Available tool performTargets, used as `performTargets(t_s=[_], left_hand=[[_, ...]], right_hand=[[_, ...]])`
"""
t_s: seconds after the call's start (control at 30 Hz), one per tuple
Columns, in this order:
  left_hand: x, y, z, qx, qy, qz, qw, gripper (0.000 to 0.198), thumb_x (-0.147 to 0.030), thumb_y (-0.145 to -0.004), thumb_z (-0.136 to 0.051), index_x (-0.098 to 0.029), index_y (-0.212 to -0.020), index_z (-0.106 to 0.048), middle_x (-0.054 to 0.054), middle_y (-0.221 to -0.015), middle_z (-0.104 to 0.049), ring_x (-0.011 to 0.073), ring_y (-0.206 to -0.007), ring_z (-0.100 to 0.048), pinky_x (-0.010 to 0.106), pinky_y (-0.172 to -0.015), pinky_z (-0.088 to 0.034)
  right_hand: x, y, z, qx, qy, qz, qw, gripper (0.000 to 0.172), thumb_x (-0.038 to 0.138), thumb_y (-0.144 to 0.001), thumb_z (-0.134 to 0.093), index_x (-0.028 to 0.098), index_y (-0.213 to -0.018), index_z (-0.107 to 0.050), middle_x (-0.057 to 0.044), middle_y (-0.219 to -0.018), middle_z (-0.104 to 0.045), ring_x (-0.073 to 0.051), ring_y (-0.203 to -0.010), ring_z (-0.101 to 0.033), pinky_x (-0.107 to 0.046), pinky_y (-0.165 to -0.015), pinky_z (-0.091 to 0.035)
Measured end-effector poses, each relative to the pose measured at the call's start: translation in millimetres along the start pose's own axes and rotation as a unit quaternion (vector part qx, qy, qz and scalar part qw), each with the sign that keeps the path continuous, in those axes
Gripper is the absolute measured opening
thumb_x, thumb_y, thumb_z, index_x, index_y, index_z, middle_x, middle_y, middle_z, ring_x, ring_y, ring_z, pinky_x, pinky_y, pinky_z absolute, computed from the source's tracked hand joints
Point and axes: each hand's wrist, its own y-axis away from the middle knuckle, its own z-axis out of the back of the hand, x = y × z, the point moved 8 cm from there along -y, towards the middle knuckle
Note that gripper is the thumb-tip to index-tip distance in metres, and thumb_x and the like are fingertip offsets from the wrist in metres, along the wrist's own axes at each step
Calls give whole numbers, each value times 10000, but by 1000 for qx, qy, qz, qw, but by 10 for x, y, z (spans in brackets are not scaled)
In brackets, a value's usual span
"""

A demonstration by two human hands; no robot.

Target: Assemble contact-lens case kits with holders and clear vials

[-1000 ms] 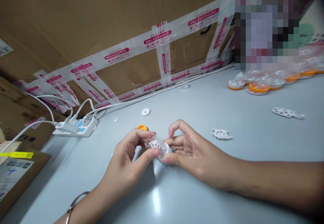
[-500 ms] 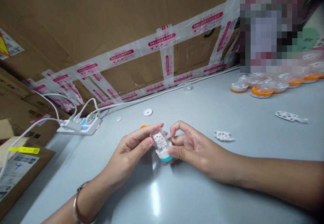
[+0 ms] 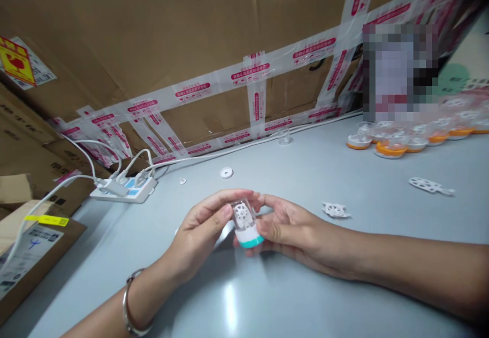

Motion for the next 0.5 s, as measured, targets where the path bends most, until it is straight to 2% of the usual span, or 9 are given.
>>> performTargets(t_s=[0.07,0.1,0.2,0.27,0.33,0.4,0.47,0.5], left_hand=[[-80,10,34,-47,-64,-33,996,255,-349,-811,-569,-232,-1029,-630,51,-1067,-593,200,-980,-535,285,-839,-428],[-121,20,50,-73,-96,-48,991,243,-321,-779,-616,-231,-1003,-636,41,-1027,-599,184,-943,-543,268,-828,-427],[-191,50,65,-112,-139,-70,982,199,-190,-716,-685,-221,-909,-647,9,-867,-620,129,-781,-561,216,-733,-440],[-204,55,51,-91,-114,-83,986,139,-170,-750,-651,-216,-881,-644,7,-853,-627,129,-806,-569,206,-729,-442],[-182,48,14,-36,-59,-83,994,133,-195,-789,-613,-224,-918,-628,16,-901,-634,152,-892,-572,219,-760,-447],[-136,44,-30,23,1,-61,998,181,-227,-826,-569,-237,-1005,-597,38,-1019,-623,186,-983,-553,250,-786,-451],[-97,47,-53,52,39,-37,997,237,-256,-854,-524,-237,-1087,-564,64,-1151,-569,220,-1061,-511,284,-813,-447],[-90,47,-46,48,46,-31,997,262,-275,-863,-506,-232,-1118,-551,72,-1191,-541,231,-1084,-492,297,-830,-439]], right_hand=[[75,9,114,-75,93,48,992,429,352,-685,-685,234,-847,-306,17,-789,-581,-120,-715,-579,-304,-715,-418],[123,27,152,-106,144,75,981,424,316,-681,-692,241,-843,-308,21,-820,-570,-115,-723,-569,-296,-710,-413],[194,77,150,-134,227,114,958,404,249,-678,-695,250,-835,-322,24,-888,-546,-113,-761,-554,-285,-708,-406],[153,80,98,-105,191,91,972,393,294,-699,-679,246,-808,-305,39,-811,-558,-107,-714,-558,-281,-680,-408],[86,69,4,-47,100,51,993,399,358,-716,-660,241,-801,-288,50,-721,-570,-109,-670,-572,-294,-681,-418],[60,62,-88,6,21,26,999,392,381,-729,-649,232,-834,-302,43,-686,-587,-120,-678,-598,-326,-738,-420],[71,55,-113,20,-17,18,1000,384,372,-730,-655,221,-867,-329,22,-710,-608,-128,-716,-614,-341,-796,-405],[84,50,-103,16,-23,19,999,384,369,-726,-661,218,-870,-339,14,-726,-616,-128,-725,-615,-336,-806,-398]])
